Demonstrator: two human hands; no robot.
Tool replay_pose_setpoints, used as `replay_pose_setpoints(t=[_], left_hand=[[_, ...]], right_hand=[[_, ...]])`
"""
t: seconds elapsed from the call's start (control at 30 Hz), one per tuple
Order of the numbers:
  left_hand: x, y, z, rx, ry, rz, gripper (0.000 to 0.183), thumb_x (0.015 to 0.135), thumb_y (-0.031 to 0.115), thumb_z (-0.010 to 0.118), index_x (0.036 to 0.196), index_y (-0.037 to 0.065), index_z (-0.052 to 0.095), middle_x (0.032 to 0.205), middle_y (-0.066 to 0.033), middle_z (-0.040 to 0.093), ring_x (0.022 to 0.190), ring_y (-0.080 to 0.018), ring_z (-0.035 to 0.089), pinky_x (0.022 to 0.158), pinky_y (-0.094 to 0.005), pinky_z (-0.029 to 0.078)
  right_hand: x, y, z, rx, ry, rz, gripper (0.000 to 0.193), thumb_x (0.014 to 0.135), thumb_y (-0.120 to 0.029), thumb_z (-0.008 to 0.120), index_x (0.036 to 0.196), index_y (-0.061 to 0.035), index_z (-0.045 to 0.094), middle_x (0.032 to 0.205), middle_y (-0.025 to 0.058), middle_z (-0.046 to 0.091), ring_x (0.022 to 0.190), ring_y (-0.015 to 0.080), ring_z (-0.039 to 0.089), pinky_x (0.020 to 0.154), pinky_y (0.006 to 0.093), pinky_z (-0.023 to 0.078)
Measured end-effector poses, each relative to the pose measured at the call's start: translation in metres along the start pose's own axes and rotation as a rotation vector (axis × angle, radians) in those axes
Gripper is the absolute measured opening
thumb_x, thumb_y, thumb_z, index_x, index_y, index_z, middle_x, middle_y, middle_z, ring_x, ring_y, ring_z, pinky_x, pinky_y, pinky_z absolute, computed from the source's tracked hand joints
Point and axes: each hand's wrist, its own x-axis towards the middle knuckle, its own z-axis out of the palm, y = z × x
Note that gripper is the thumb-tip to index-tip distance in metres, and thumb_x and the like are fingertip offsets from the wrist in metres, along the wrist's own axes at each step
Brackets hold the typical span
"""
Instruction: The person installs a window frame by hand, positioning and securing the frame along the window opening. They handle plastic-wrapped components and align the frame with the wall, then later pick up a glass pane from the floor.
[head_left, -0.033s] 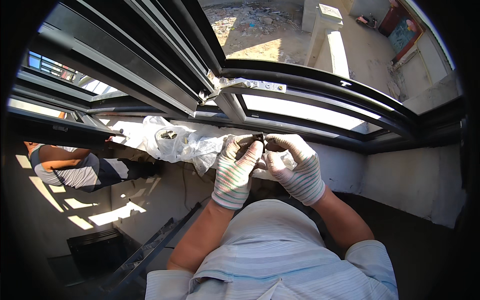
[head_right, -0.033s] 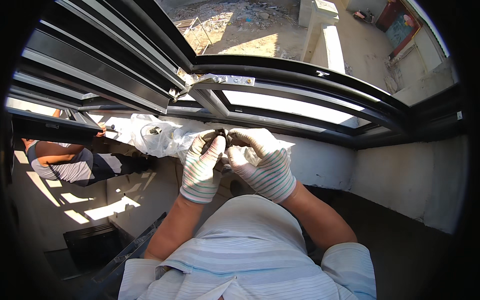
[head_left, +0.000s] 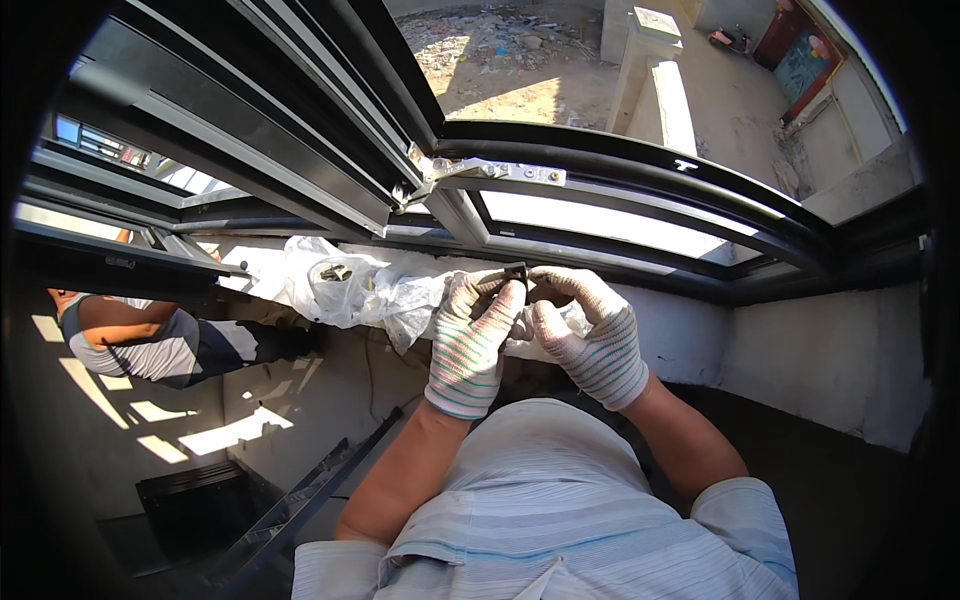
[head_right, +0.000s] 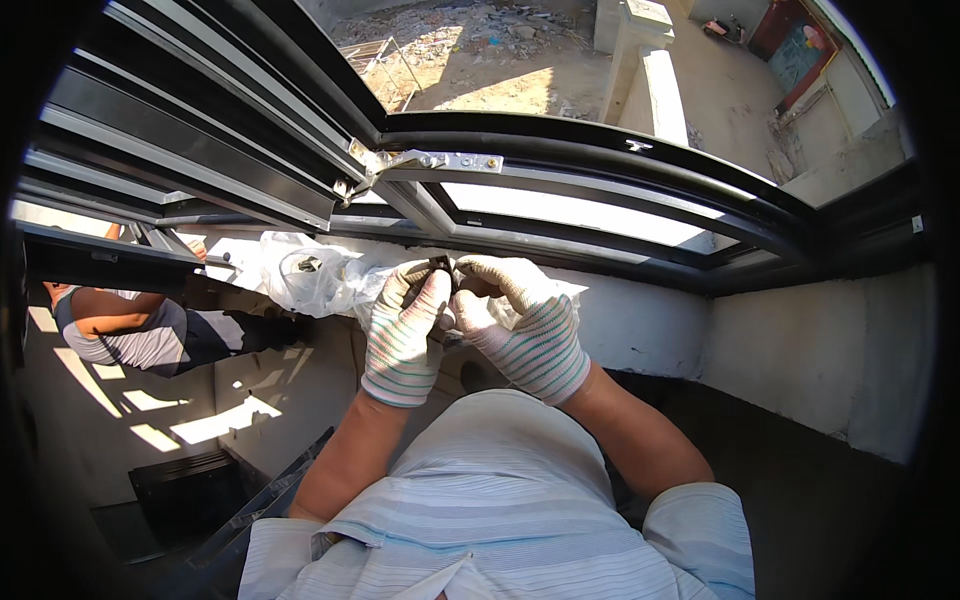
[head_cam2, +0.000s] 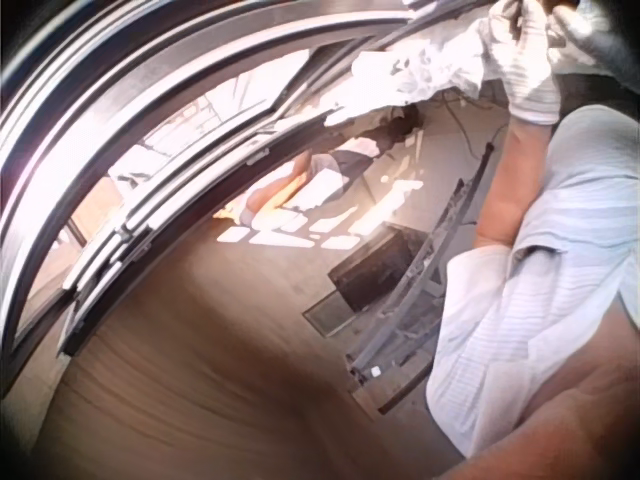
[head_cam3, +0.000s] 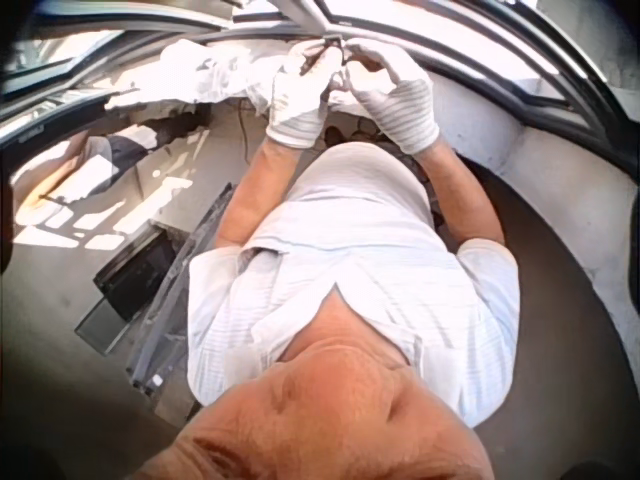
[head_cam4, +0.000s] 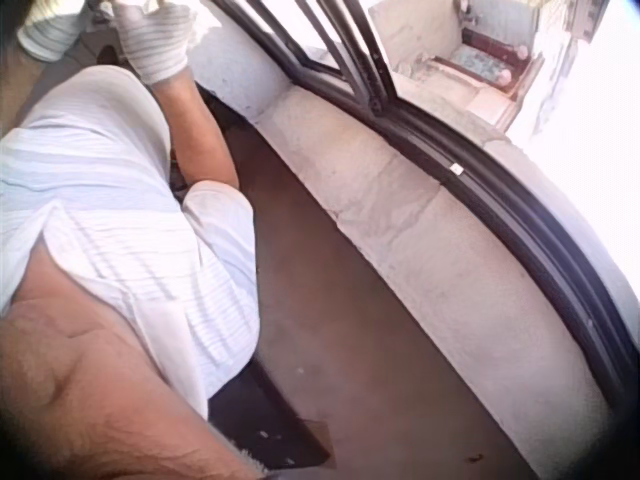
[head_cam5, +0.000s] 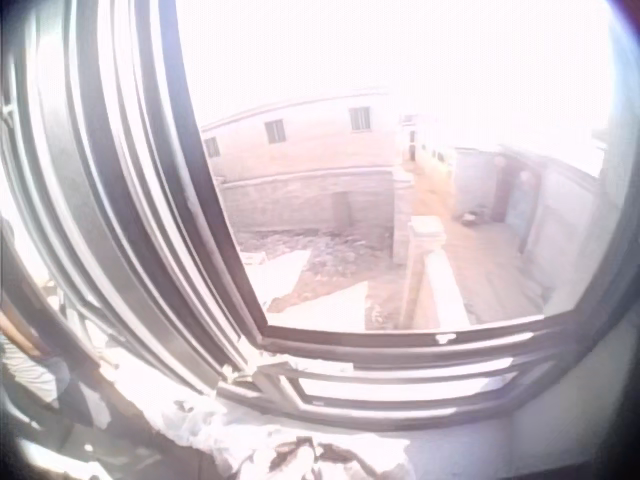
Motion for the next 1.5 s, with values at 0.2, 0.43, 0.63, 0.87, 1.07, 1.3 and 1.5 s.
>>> replay_pose_setpoints(t=[0.2, 0.43, 0.63, 0.87, 1.07, 1.3, 1.5], left_hand=[[0.004, -0.012, 0.022, 0.094, 0.016, 0.103, 0.016, 0.099, 0.015, 0.068, 0.109, 0.003, 0.065, 0.083, -0.0004, 0.066, 0.067, -0.0044, 0.058, 0.059, -0.0206, 0.047], [0.008, -0.009, 0.055, 0.185, 0.024, 0.148, 0.018, 0.097, 0.014, 0.070, 0.109, 0.001, 0.066, 0.086, -0.0022, 0.068, 0.068, -0.0060, 0.061, 0.061, -0.0212, 0.051], [0.020, -0.011, 0.068, 0.332, -0.016, 0.203, 0.017, 0.095, 0.014, 0.072, 0.107, 0.002, 0.067, 0.086, -0.0021, 0.069, 0.067, -0.0064, 0.063, 0.061, -0.0221, 0.052], [0.031, 0.003, 0.098, 0.449, -0.138, 0.171, 0.016, 0.099, 0.016, 0.068, 0.104, 0.001, 0.067, 0.084, -0.0031, 0.069, 0.069, -0.0078, 0.063, 0.065, -0.0230, 0.052], [0.054, 0.019, 0.120, 0.485, -0.258, 0.262, 0.017, 0.099, 0.014, 0.067, 0.110, 0.002, 0.068, 0.086, -0.0040, 0.070, 0.069, -0.0078, 0.064, 0.065, -0.0226, 0.055], [0.104, 0.032, 0.129, 0.802, -0.233, 0.752, 0.016, 0.097, 0.009, 0.069, 0.111, 0.001, 0.070, 0.091, -0.0028, 0.071, 0.080, -0.0071, 0.064, 0.074, -0.0222, 0.054], [0.144, 0.038, 0.149, 0.957, -0.301, 0.973, 0.015, 0.092, 0.010, 0.071, 0.105, 0.002, 0.072, 0.095, -0.0117, 0.070, 0.085, -0.0191, 0.069, 0.078, -0.0294, 0.055]], right_hand=[[0.000, -0.003, -0.009, 0.218, 0.119, 0.147, 0.026, 0.095, -0.012, 0.067, 0.117, 0.0022, 0.067, 0.098, 0.0091, 0.073, 0.090, 0.0122, 0.069, 0.083, 0.0277, 0.056], [-0.002, -0.004, -0.026, 0.388, 0.184, 0.193, 0.023, 0.095, -0.014, 0.069, 0.113, 0.0002, 0.067, 0.096, 0.0062, 0.072, 0.089, 0.0100, 0.068, 0.083, 0.0259, 0.055], [0.004, -0.008, -0.054, 0.365, 0.166, 0.258, 0.024, 0.094, -0.015, 0.069, 0.110, 0.0032, 0.069, 0.096, 0.0084, 0.073, 0.086, 0.0104, 0.068, 0.080, 0.0267, 0.057], [0.010, -0.005, -0.083, 0.306, 0.228, 0.171, 0.023, 0.095, -0.017, 0.070, 0.108, 0.0014, 0.071, 0.092, 0.0079, 0.074, 0.083, 0.0091, 0.067, 0.077, 0.0261, 0.057], [0.033, -0.024, -0.133, -0.061, 0.359, -0.033, 0.021, 0.095, -0.015, 0.070, 0.109, 0.0012, 0.070, 0.093, 0.0060, 0.073, 0.083, 0.0073, 0.066, 0.076, 0.0231, 0.056], [0.095, 0.003, -0.214, -0.451, 0.225, -0.103, 0.020, 0.097, -0.018, 0.068, 0.110, -0.0023, 0.071, 0.094, 0.0098, 0.074, 0.084, 0.0162, 0.070, 0.083, 0.0293, 0.057], [0.132, 0.005, -0.235, -0.750, -0.087, -0.081, 0.020, 0.093, -0.025, 0.071, 0.102, -0.0075, 0.073, 0.090, 0.0116, 0.074, 0.083, 0.0254, 0.071, 0.079, 0.0345, 0.055]])
